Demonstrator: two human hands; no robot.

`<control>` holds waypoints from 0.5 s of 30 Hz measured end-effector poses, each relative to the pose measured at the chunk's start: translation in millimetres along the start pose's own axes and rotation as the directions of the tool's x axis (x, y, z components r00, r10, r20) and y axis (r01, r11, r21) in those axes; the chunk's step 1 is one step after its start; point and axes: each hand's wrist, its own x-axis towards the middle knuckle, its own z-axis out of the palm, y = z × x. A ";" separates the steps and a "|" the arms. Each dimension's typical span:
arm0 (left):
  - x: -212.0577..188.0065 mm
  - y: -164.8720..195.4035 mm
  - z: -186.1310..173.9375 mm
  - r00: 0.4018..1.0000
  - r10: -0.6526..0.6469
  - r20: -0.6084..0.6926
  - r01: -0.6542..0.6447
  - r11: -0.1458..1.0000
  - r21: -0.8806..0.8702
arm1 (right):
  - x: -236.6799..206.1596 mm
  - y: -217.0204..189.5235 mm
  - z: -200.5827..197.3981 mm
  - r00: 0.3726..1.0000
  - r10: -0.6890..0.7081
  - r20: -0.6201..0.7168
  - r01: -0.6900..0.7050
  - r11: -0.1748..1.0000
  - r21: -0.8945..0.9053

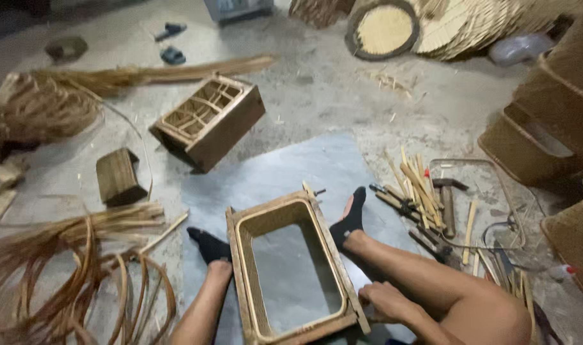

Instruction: The person sits on the floor with a rectangular bamboo basket frame on their lap and weaves thin bamboo strips across it, pressing and threading the strips into the frame. They use a hammer to tap strips into place, apply glue from a squeeze bottle to the joints, and reposition the basket to weave additional strips.

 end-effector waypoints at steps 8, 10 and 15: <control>0.8 -3.4 3.3 0.999 0.019 -0.027 -0.019 1.000 0.009 | 13.5 1.0 15.4 0.999 0.007 0.041 -0.007 1.000 0.016; 1.7 -5.0 1.3 1.000 0.012 -0.023 -0.012 1.000 -0.009 | 5.7 -2.6 11.3 0.989 0.032 0.147 -0.037 0.999 0.026; 6.8 -7.3 -3.6 0.999 0.019 -0.039 -0.019 1.000 -0.015 | -11.8 -23.4 -37.8 1.000 0.011 0.021 -0.012 0.998 0.061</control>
